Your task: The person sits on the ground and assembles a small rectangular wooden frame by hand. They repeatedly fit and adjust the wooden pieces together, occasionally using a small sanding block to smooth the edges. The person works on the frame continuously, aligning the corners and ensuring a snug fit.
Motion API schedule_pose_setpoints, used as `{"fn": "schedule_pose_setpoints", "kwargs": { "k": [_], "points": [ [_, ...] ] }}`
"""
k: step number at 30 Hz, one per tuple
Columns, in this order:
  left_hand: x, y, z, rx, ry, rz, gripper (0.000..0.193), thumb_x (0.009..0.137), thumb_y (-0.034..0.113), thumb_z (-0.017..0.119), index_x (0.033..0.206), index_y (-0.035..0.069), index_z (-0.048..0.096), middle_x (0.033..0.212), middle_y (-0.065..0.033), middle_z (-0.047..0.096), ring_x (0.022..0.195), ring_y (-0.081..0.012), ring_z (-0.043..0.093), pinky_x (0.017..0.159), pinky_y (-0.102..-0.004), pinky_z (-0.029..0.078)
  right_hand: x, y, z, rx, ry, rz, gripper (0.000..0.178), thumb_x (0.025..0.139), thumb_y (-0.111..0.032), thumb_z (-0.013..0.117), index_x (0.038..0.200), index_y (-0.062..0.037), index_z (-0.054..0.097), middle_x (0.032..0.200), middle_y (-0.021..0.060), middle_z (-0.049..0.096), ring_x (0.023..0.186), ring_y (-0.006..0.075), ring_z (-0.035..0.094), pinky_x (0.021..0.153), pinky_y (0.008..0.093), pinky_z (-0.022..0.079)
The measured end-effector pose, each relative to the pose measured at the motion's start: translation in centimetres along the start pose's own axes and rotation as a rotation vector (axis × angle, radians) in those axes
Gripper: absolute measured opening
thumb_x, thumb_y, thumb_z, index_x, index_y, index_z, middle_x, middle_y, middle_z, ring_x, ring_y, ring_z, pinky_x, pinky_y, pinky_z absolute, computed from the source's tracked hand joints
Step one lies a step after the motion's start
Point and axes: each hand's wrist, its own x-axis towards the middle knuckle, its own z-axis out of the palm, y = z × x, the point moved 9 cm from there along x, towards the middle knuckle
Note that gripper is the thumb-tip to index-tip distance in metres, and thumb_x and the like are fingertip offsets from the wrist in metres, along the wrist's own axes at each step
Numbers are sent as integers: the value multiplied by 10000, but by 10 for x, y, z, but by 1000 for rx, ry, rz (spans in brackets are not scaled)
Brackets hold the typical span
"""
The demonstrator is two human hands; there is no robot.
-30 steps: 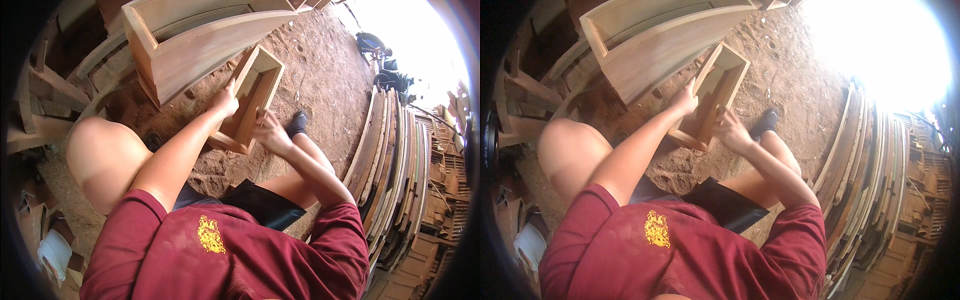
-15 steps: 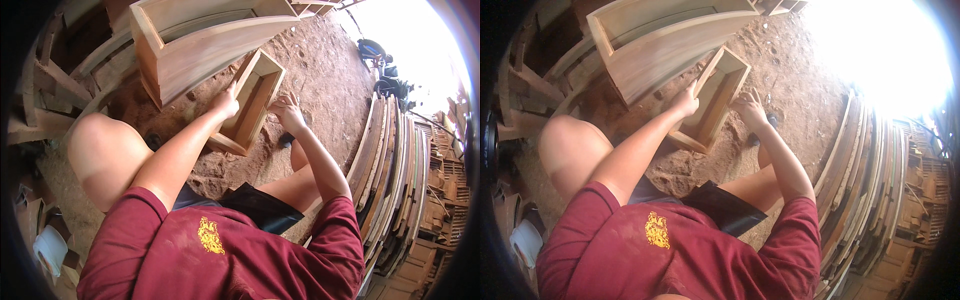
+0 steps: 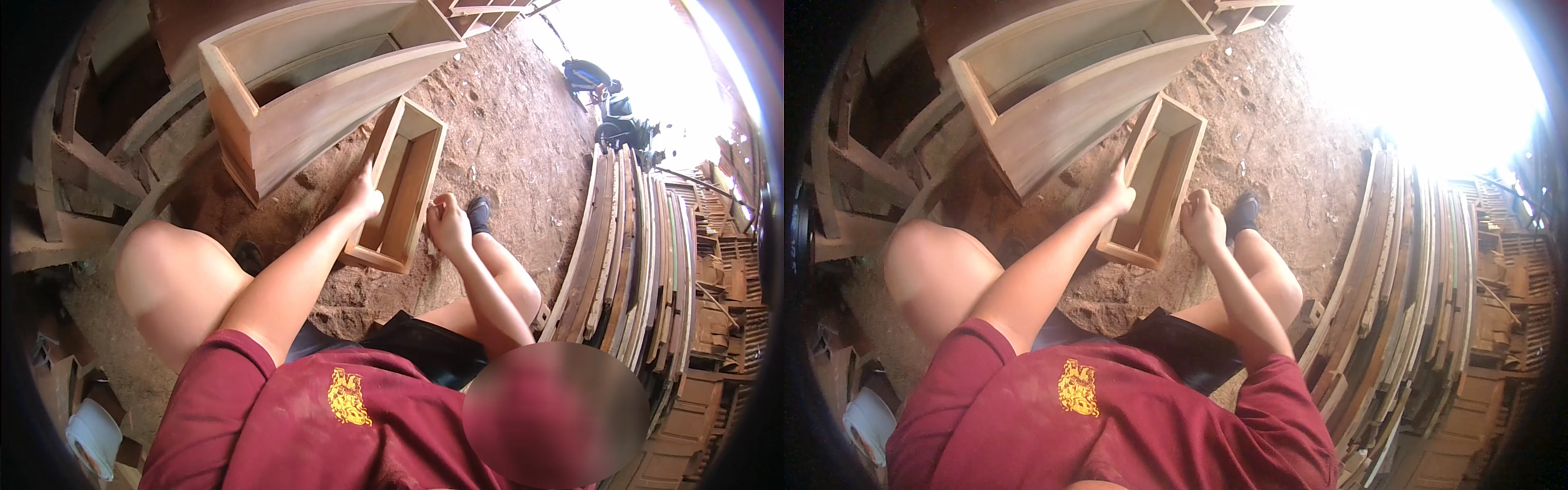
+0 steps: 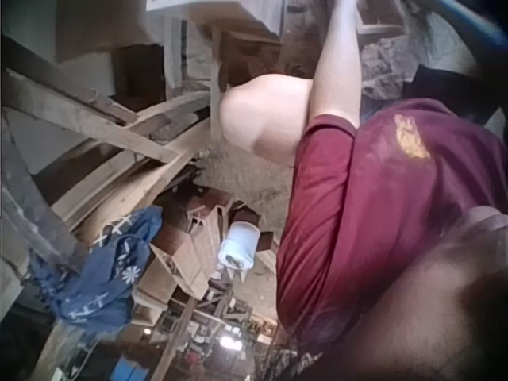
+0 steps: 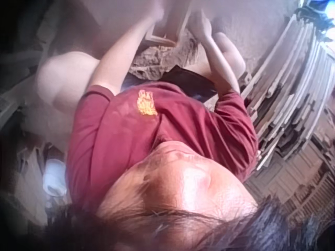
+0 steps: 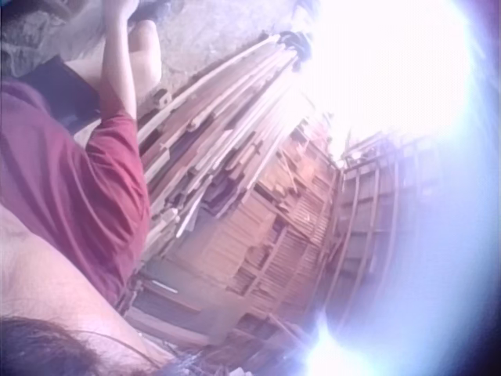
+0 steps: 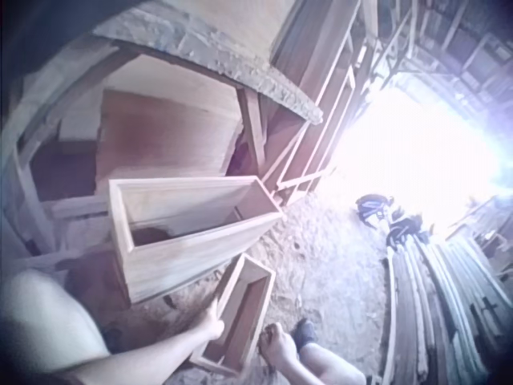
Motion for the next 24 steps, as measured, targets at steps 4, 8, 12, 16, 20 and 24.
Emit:
{"fn": "schedule_pose_setpoints", "kwargs": {
  "k": [4,8,12,16,20,24],
  "points": [
    [-19,10,-8,-2,-51,-56,880,780,75,533,1595,152,211,1174,-259,668,942,-381,690,854,-473,570,-21,-6,8,-24,-15,145,326,891,-299,599,1119,-75,531,867,187,709,864,394,690,776,490,526],
    [-23,14,-15,-22,-44,-46,857,787,76,534,1587,138,233,1129,-283,668,946,-393,687,863,-478,566,-29,-20,16,-59,63,148,324,874,-302,637,1110,-112,522,810,160,704,804,383,697,721,495,529],
    [-28,20,-19,36,-45,-32,855,785,69,530,1585,131,237,1099,-294,669,940,-398,686,858,-481,566,-25,-25,16,-133,116,152,285,884,-281,626,1100,-127,522,795,155,703,781,370,702,703,495,531],
    [-27,18,-20,-7,-81,-54,854,781,55,524,1583,115,237,1128,-300,660,963,-408,682,881,-475,563,-4,-20,12,-95,149,150,265,889,-260,613,1100,-127,523,797,163,703,783,378,701,705,500,530],
    [-27,20,-22,-27,-37,-20,845,788,52,523,1580,100,235,1234,-307,621,1015,-412,674,928,-456,556,35,1,11,-76,204,137,259,882,-247,609,1102,-136,528,806,153,707,784,392,695,713,508,526],
    [-29,25,-23,18,-60,-23,838,800,62,525,1582,106,227,1365,-282,554,1094,-403,650,966,-449,542,73,12,8,-30,221,72,264,879,-266,632,1092,-147,534,786,132,698,773,375,690,709,495,522]
  ]
}}
